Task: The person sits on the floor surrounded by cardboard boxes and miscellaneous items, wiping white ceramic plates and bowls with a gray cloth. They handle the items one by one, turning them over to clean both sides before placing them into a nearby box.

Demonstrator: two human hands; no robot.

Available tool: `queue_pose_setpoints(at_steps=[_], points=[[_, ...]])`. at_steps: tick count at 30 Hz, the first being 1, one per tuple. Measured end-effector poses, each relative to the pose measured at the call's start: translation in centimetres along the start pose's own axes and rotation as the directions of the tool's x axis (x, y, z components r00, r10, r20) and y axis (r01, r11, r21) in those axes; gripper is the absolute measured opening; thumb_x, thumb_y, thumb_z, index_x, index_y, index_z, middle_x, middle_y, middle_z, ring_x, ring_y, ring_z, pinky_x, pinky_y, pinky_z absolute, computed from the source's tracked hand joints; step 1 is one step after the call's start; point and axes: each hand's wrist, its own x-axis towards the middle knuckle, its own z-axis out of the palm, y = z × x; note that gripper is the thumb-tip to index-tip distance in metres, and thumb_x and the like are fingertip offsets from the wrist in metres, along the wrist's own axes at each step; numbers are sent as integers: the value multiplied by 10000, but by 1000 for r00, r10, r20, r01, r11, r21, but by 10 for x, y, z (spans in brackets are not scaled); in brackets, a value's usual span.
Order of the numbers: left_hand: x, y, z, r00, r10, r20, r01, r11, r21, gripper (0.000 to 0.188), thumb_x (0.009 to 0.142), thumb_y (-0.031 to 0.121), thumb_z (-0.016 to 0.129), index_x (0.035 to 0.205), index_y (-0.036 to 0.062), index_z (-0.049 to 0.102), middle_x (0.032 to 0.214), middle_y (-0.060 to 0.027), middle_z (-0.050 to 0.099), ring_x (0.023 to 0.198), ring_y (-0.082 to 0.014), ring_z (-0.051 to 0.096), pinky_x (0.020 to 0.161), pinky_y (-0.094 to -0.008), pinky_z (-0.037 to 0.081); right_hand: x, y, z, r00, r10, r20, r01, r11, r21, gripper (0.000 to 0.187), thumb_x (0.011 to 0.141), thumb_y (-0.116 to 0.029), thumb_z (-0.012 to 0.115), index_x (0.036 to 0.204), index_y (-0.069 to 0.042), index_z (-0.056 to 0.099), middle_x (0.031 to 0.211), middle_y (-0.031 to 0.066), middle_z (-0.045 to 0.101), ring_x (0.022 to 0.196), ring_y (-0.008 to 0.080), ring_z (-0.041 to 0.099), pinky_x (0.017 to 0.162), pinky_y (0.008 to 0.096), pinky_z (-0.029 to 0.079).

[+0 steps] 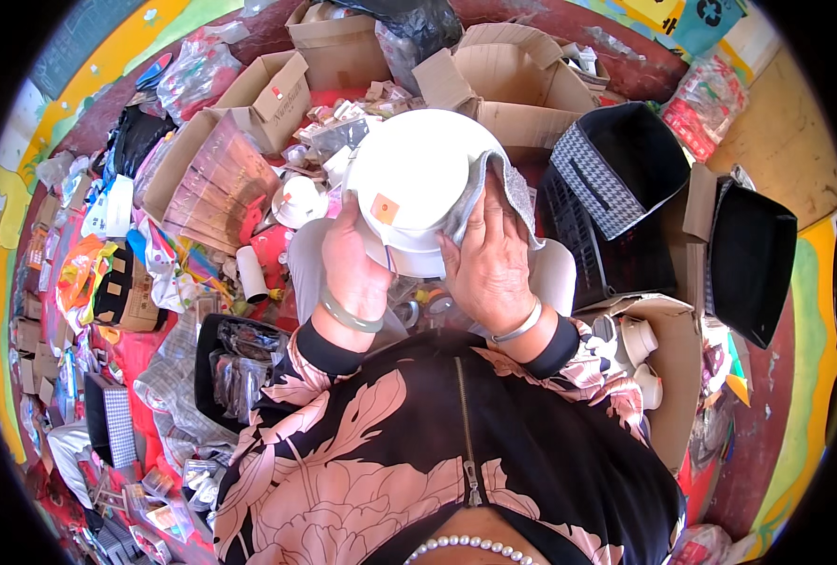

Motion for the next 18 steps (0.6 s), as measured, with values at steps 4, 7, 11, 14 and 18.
queue_pose_setpoints(at_steps=[4,7,11,14,18], points=[[5,6,-4,998,22,59,-18,998,-64,417,984,251,355,1307,-11,387,1276,-162,503,1155,-287,511,984,-416,402,-2,14,-3,979,-203,-15,203,979,-12,838,665,-131,717,1382,14,308,1358,269,372,1104,384,519,941,419,426],[14,6,-18,996,34,79,-27,996,-90,371,971,200,371,1271,-11,429,1227,-155,545,1107,-270,552,948,-403,449,-8,38,-21,997,-40,-73,64,933,355,479,805,-85,610,1260,17,501,1175,193,585,1018,295,597,929,339,442],[14,11,-36,982,-21,188,40,994,-97,353,962,169,386,1253,-24,442,1202,-153,566,1064,-265,585,920,-391,485,16,51,-60,850,524,56,-42,-37,998,436,974,-294,427,1262,32,464,1170,135,577,1059,214,575,938,330,441],[3,9,-16,991,-9,134,23,994,-103,348,962,162,382,1237,-39,452,1191,-157,573,1040,-266,599,899,-387,498,18,65,-64,850,522,72,-101,26,995,433,985,-298,386,1248,32,480,1176,141,568,1079,206,556,939,324,430],[-2,8,-12,983,-3,182,20,995,-93,367,967,187,383,1248,-44,435,1205,-164,556,1074,-272,576,924,-400,474,20,49,-54,1000,29,-9,-23,919,394,448,940,-290,460,1248,35,491,1241,134,550,1216,274,460,1053,395,292]])
